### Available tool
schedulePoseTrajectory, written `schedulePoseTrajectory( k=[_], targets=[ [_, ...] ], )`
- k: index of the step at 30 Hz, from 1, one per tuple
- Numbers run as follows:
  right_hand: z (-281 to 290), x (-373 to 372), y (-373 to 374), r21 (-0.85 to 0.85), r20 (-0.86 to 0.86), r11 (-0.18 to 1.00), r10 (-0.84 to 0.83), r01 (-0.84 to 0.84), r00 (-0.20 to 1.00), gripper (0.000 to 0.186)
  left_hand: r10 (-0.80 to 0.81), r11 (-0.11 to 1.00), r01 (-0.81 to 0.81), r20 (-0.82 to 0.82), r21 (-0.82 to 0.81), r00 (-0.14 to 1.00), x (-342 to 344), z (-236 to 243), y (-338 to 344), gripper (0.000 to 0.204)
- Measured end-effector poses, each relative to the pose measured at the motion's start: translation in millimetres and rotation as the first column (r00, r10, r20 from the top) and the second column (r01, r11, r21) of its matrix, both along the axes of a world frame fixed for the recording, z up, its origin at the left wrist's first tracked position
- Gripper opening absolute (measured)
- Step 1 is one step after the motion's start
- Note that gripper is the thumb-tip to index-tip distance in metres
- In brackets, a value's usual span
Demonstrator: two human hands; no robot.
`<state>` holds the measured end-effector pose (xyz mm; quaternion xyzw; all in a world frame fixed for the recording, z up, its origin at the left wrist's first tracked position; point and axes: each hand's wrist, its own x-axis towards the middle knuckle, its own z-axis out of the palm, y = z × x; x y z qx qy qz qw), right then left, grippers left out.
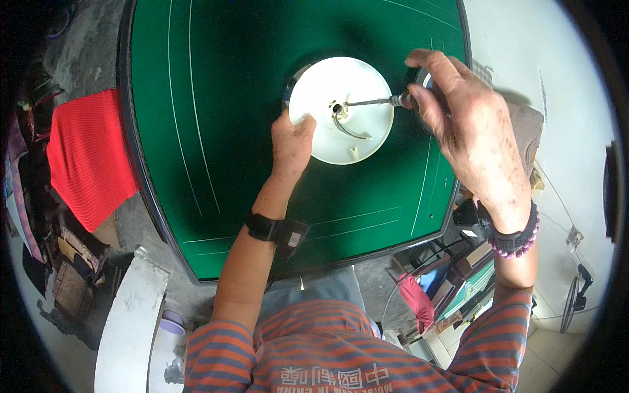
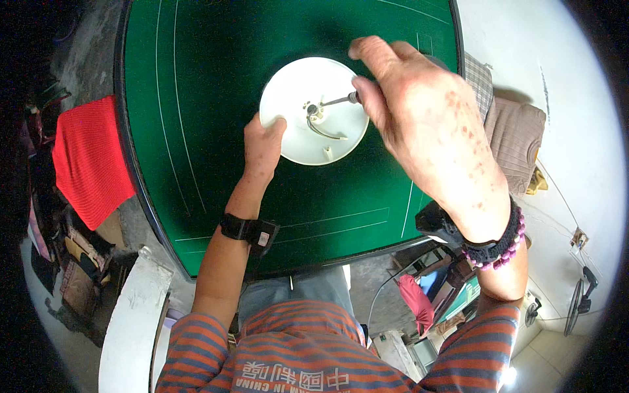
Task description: The person disassembles the central components of an automatic mahjong table using a screwdriver to remove screws and access internal wiring.
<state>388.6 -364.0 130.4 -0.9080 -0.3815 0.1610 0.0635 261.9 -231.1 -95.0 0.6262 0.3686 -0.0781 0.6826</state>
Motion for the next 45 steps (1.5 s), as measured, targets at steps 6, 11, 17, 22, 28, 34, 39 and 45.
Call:
schedulePoseTrajectory(
  k=[6,11,17,22,28,34,39,45],
  targets=[
    [5.3,-3.8,3.1,0.072,0.01,0.997,0.024,-0.025,1.0,0.041,0.011,1.0,-0.011,0.003,-0.023,1.0,0.6,4.2,0.7,0.037],
    [4.9,-5.3,1.5,0.01,0.086,0.999,0.046,-0.048,0.995,0.036,0.007,1.0,-0.006,0.044,-0.017,0.999,-0.6,3.1,-0.1,0.036],
    [8.9,-7.0,0.8,0.059,-0.125,0.996,-0.066,0.074,0.99,0.038,0.004,1.0,-0.004,0.057,0.009,0.998,-1.9,4.3,0.2,0.031],
    [5.8,-6.2,-1.4,0.085,-0.003,0.993,0.084,-0.083,0.996,0.046,0.032,0.999,-0.034,0.114,0.012,0.993,-3.2,3.1,-2.1,0.026],
    [5.6,-9.0,4.9,0.164,-0.022,0.981,-0.098,0.101,0.995,0.033,0.032,0.999,-0.03,0.101,-0.017,0.994,-1.9,17.4,2.6,0.037],
    [36.2,-21.3,-9.9,0.119,0.113,0.992,-0.063,0.049,0.992,0.02,0.03,0.999,-0.025,0.153,-0.032,0.988,-10.5,39.3,7.1,0.036],
    [48.6,-56.8,-32.5,0.135,0.082,0.986,-0.109,0.098,0.991,0.016,-0.017,0.999,0.024,0.264,-0.024,0.964,-34.9,52.8,-2.0,0.031],
    [52.0,-116.7,-71.1,0.091,-0.035,0.931,-0.353,0.354,0.935,0.018,-0.064,0.997,0.068,0.164,-0.025,0.984,-76.6,65.3,-7.5,0.031]
  ],
)
